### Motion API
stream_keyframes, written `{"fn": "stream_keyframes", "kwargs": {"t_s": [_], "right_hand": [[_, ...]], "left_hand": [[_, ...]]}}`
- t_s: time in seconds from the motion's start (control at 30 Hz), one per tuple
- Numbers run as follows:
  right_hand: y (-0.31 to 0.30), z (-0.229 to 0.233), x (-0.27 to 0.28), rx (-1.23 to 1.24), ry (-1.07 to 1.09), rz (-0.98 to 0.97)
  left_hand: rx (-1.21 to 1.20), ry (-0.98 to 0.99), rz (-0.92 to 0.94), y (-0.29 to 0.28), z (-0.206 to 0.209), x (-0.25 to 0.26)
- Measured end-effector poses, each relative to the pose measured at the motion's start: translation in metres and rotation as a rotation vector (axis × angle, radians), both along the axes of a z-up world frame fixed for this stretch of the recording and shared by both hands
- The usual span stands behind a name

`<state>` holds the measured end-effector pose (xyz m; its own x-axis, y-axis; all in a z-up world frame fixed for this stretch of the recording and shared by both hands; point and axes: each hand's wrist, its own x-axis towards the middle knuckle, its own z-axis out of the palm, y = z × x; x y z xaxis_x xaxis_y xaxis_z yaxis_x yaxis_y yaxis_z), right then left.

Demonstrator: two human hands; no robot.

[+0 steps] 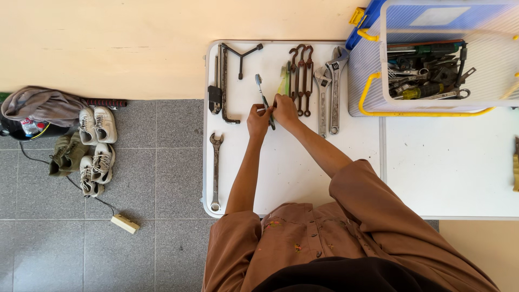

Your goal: The person removes various tools from a plastic storage bin and arranges them on a white table. They handle wrenches, screwdrivers, and other hand tools, placing them in neat rows on the table surface.

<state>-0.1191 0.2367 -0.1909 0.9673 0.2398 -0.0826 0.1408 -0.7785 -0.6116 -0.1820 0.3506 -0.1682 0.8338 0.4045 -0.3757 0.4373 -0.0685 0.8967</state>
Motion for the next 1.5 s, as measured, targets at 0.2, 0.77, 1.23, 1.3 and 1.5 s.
{"fn": "stream_keyframes", "kwargs": {"t_s": [0.2, 0.77, 1.23, 1.3, 1.5], "right_hand": [[0.005, 0.015, -0.003, -0.024, 0.028, 0.000], [-0.007, 0.025, -0.011, -0.097, -0.118, 0.240], [-0.067, 0.064, 0.012, -0.127, -0.078, 0.052], [-0.058, 0.060, 0.006, -0.161, -0.105, 0.103], [-0.045, 0.038, -0.003, -0.241, -0.157, 0.158]], "left_hand": [[0.010, -0.006, -0.004, 0.002, -0.005, -0.002], [0.197, -0.086, -0.093, 0.003, -0.030, -0.008], [0.353, -0.008, -0.081, -0.007, -0.017, -0.007], [0.379, -0.033, -0.072, -0.007, -0.014, -0.007], [0.423, -0.039, -0.087, -0.013, -0.008, -0.012]]}}
